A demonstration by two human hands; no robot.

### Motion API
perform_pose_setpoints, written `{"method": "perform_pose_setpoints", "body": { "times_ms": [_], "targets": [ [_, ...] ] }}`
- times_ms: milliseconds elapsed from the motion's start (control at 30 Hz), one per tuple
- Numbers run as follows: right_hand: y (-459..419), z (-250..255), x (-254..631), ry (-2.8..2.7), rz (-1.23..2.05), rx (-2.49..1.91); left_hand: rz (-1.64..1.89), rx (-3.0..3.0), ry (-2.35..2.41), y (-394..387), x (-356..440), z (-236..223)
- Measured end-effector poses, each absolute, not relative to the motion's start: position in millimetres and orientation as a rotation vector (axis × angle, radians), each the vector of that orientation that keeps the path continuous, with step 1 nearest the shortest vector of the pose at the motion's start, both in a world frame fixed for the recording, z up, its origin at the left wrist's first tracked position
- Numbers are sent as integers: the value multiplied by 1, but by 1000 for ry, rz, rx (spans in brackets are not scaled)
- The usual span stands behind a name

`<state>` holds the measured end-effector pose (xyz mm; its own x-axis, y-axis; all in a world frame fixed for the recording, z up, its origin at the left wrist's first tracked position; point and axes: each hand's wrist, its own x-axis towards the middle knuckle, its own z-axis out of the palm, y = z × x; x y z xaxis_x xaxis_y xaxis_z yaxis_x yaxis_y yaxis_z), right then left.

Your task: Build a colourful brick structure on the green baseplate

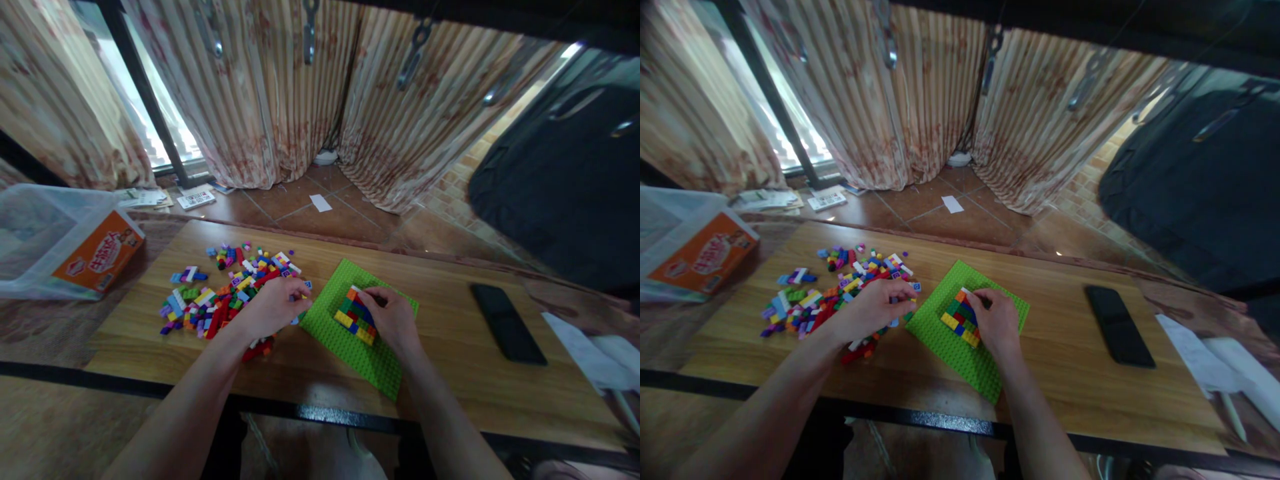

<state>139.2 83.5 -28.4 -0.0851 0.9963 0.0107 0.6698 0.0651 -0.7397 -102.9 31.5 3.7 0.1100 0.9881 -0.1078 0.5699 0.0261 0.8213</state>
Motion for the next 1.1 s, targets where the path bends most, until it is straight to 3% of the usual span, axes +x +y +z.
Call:
{"method": "perform_pose_setpoints", "body": {
  "times_ms": [300,567,800,1100],
  "targets": [
    [86,-32,143,-1793,830,-1629,825,1550,1463,34,-96,-1],
    [88,-24,150,-1336,736,-1449,1144,857,1258,34,-80,1],
    [52,-7,115,-1741,914,-1101,1131,712,1065,30,-74,2],
    [46,-9,111,-1835,891,-1034,1045,927,1141,29,-65,1]
  ]
}}
